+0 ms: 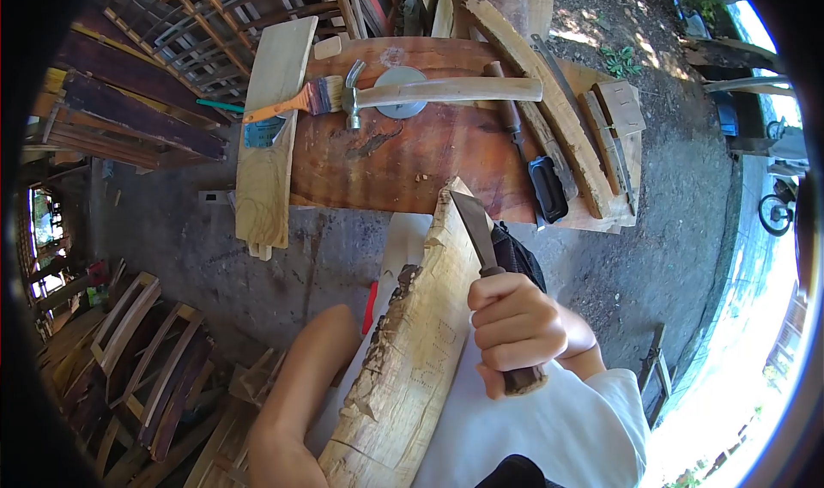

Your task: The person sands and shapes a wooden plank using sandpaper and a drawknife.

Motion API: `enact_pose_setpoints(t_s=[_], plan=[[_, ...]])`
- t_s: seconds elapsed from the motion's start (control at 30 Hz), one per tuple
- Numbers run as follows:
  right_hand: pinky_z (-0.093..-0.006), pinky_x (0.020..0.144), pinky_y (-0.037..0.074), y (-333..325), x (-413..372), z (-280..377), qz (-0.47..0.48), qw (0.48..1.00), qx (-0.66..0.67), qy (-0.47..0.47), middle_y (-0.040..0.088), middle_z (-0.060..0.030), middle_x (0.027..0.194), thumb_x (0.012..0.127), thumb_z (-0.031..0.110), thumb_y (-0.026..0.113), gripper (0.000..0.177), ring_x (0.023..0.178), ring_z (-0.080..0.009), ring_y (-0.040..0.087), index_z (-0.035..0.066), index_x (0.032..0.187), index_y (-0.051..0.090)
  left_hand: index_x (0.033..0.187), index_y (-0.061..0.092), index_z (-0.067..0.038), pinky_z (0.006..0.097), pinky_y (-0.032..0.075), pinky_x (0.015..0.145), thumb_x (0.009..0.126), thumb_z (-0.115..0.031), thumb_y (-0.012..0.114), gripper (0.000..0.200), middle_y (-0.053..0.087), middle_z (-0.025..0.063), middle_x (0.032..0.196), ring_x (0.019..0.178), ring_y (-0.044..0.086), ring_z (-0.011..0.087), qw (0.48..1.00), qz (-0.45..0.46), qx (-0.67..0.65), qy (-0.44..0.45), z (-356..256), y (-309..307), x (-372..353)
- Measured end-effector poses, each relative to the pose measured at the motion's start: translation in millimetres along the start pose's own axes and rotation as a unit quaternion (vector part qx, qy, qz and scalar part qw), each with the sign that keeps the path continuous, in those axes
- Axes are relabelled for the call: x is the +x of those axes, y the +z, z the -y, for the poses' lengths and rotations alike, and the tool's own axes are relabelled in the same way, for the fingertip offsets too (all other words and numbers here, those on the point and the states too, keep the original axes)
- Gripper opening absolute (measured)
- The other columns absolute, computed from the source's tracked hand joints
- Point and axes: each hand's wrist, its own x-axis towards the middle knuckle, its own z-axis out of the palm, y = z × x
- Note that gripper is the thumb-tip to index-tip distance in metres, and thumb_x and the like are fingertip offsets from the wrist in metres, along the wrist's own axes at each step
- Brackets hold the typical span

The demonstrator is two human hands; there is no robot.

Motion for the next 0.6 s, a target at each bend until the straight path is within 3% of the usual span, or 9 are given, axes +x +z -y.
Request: enact_pose_setpoints(t_s=[0.13, 0.3, 0.4, 0.43, 0.53, 0.6], plan=[[-0.0344, 0.05, 0.034, 3.9, -13.1, -36.2, -0.03, 0.999, -0.001, 0.042, 0.033, -0.0018, 0.052, 0.066, -0.006, 0.056, 0.027, 0.04, -0.0221, 0.034, 0.009, 0.055, 0.037, 0.085, 0.058, -0.013, 0.0265, 0.038, 0.063, 0.094, -0.023, 0.062, 0.014, 0.055, -0.0012, 0.075, 0.068, 0.055, 0.0105, 1.0, 0.004, -0.006, 0.01, 3.9, 0.5, 0.1], [-0.0346, 0.051, 0.035, -5.5, 0.5, -3.0, -0.001, 0.999, 0.005, 0.04, 0.038, -0.003, 0.053, 0.07, -0.006, 0.055, 0.029, 0.042, -0.0223, 0.037, 0.009, 0.054, 0.036, 0.084, 0.058, -0.013, 0.0263, 0.037, 0.061, 0.094, -0.022, 0.061, 0.014, 0.055, -0.0015, 0.074, 0.066, 0.054, 0.0103, 1.0, 0.006, -0.003, 0.013, 5.5, 5.1, 0.3], [-0.0361, 0.053, 0.037, -0.8, -4.4, -15.2, -0.009, 1.0, -0.009, 0.028, 0.039, -0.0035, 0.055, 0.072, -0.006, 0.055, 0.029, 0.045, -0.0234, 0.039, 0.01, 0.055, 0.038, 0.083, 0.058, -0.013, 0.0262, 0.037, 0.06, 0.094, -0.022, 0.061, 0.015, 0.054, -0.0017, 0.073, 0.065, 0.054, 0.0101, 1.0, 0.007, -0.005, 0.017, 8.1, 8.0, 0.9], [-0.0376, 0.054, 0.036, -1.8, -6.3, -27.9, -0.011, 0.998, -0.015, 0.066, 0.039, -0.0035, 0.056, 0.073, -0.004, 0.057, 0.029, 0.046, -0.0244, 0.041, 0.009, 0.055, 0.039, 0.082, 0.058, -0.013, 0.0262, 0.037, 0.06, 0.094, -0.022, 0.061, 0.015, 0.054, -0.0018, 0.072, 0.065, 0.054, 0.0101, 1.0, 0.009, -0.008, 0.02, 9.6, 8.7, 1.1], [-0.0373, 0.051, 0.033, -1.0, -24.6, -66.2, -0.018, 0.996, -0.059, 0.058, 0.035, -0.0033, 0.053, 0.073, -0.005, 0.056, 0.028, 0.042, -0.0249, 0.037, 0.008, 0.056, 0.038, 0.082, 0.058, -0.013, 0.026, 0.037, 0.059, 0.094, -0.022, 0.061, 0.015, 0.054, -0.002, 0.071, 0.064, 0.054, 0.01, 0.999, 0.017, -0.009, 0.029, 11.0, 9.7, 3.8], [-0.0354, 0.051, 0.032, -4.3, -18.4, -41.8, -0.048, 0.996, -0.035, 0.065, 0.034, -0.0029, 0.051, 0.072, -0.004, 0.056, 0.029, 0.039, -0.0236, 0.034, 0.008, 0.055, 0.036, 0.081, 0.058, -0.013, 0.0259, 0.037, 0.058, 0.094, -0.021, 0.061, 0.015, 0.054, -0.0021, 0.071, 0.063, 0.053, 0.0099, 0.999, 0.016, -0.003, 0.028, 11.3, 12.6, 4.2]])
